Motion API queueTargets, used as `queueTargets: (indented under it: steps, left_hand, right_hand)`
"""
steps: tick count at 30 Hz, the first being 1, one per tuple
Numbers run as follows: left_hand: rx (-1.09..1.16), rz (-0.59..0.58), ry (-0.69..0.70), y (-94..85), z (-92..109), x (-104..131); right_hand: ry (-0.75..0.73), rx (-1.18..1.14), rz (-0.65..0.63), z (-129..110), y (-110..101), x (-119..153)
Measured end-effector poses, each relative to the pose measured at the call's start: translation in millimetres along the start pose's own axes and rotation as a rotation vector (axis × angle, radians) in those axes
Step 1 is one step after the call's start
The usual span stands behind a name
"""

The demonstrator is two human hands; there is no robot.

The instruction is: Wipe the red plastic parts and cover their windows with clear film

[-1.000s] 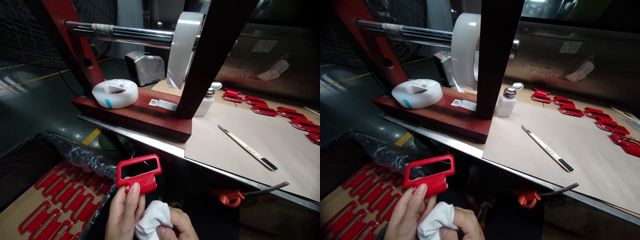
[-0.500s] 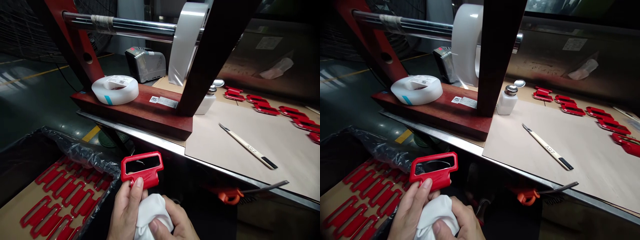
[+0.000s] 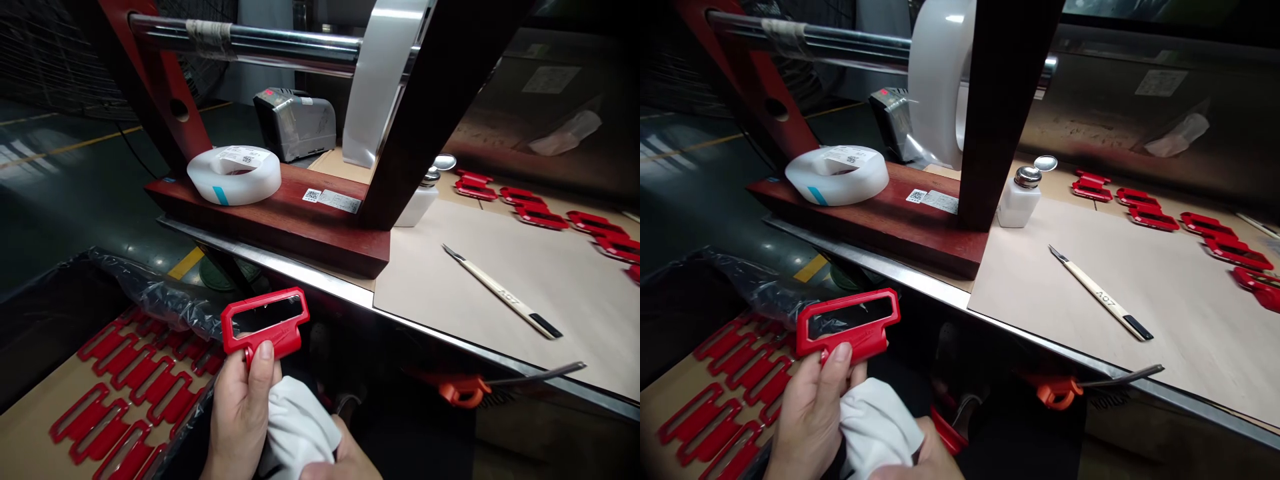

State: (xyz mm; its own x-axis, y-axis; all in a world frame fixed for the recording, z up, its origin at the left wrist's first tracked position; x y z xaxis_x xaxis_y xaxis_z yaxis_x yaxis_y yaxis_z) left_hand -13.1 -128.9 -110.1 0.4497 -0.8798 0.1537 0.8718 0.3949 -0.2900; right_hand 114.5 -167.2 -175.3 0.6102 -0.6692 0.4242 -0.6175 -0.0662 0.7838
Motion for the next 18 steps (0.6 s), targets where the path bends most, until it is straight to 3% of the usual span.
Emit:
queueTargets:
  steps: [5,10,18]
  left_hand:
    - [0.086,-0.044,-0.063,2.5,-10,-5]
    - [0.102,-0.062,-0.137,2.9,-19,-6]
    - [0.185,-0.028,-0.146,3.6,-12,-9]
  right_hand:
    - [-0.201,-0.322,-0.081,2,14,-5]
    - [-0.166,-0.35,-0.072,12,27,-11]
    - [-0.2,-0.36,0.104,15,10,-4]
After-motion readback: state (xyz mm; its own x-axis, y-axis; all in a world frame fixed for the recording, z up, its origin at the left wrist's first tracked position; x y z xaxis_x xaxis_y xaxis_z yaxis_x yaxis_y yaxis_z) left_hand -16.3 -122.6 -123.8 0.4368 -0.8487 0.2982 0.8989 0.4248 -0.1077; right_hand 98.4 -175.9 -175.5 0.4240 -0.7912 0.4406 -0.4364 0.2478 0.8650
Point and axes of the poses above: each hand's wrist, its own x-axis away from the middle knuckle, its own y-axis out of the palm, z = x × y, the point moved 1 cm from there along -x, towards the middle knuckle, and after that the axes turned 12 degrees about -x, right-handed, at the moved point
